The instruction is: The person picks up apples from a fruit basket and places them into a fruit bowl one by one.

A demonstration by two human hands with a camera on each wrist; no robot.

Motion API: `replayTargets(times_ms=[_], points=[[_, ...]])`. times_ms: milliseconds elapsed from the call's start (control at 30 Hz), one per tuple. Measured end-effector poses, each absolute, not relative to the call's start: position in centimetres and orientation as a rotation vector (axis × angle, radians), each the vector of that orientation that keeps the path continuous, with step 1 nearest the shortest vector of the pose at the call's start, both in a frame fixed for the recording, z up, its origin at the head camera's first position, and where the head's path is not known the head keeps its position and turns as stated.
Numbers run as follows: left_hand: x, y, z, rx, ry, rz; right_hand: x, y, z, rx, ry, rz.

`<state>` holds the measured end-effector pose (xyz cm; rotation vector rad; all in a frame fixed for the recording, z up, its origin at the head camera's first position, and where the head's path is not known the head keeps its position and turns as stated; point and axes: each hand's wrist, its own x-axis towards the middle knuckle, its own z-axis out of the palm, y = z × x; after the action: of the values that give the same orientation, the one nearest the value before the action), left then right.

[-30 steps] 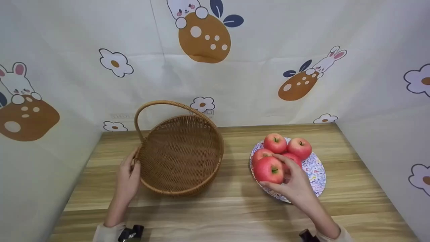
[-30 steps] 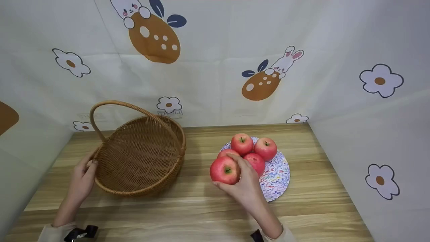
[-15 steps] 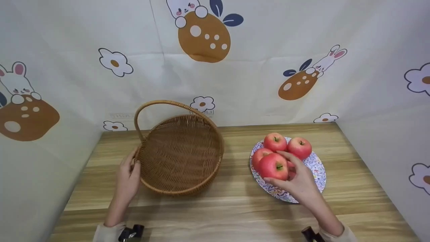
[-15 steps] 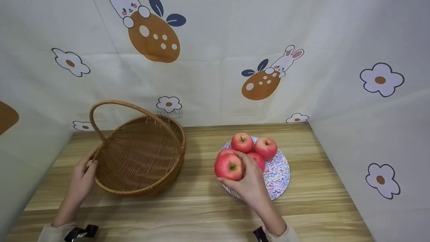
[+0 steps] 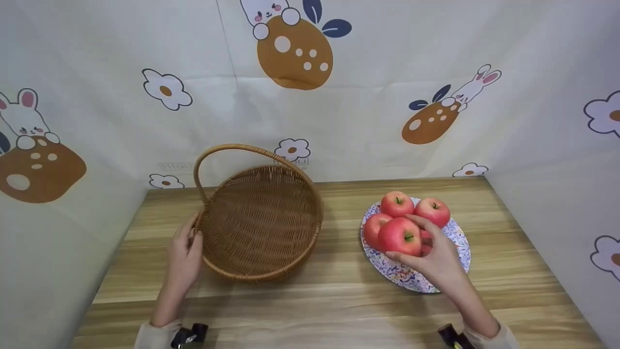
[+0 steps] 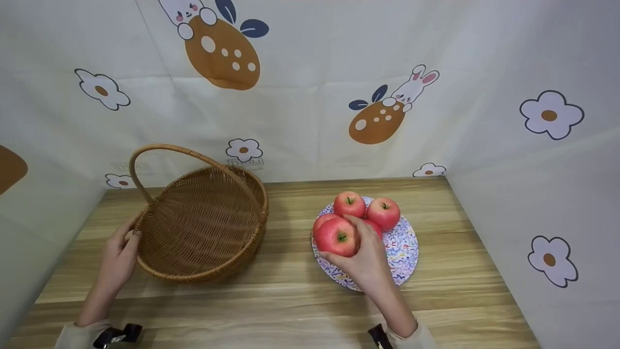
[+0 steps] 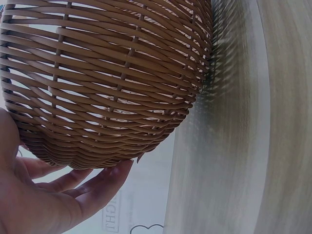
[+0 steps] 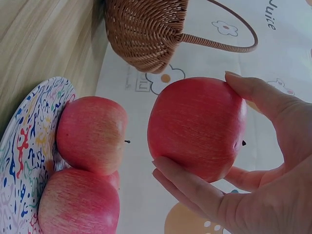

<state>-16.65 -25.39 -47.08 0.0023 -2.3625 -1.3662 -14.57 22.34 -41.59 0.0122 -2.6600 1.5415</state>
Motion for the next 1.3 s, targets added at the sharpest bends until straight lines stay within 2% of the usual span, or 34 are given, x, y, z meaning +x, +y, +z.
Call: replayTargets(times_ms=[1300], points=[[-16.8,-25.4,-47.0,0.001,-2.355,-1.376,-16.3,25.6,-41.7,-0.105,-2.700,1.542]])
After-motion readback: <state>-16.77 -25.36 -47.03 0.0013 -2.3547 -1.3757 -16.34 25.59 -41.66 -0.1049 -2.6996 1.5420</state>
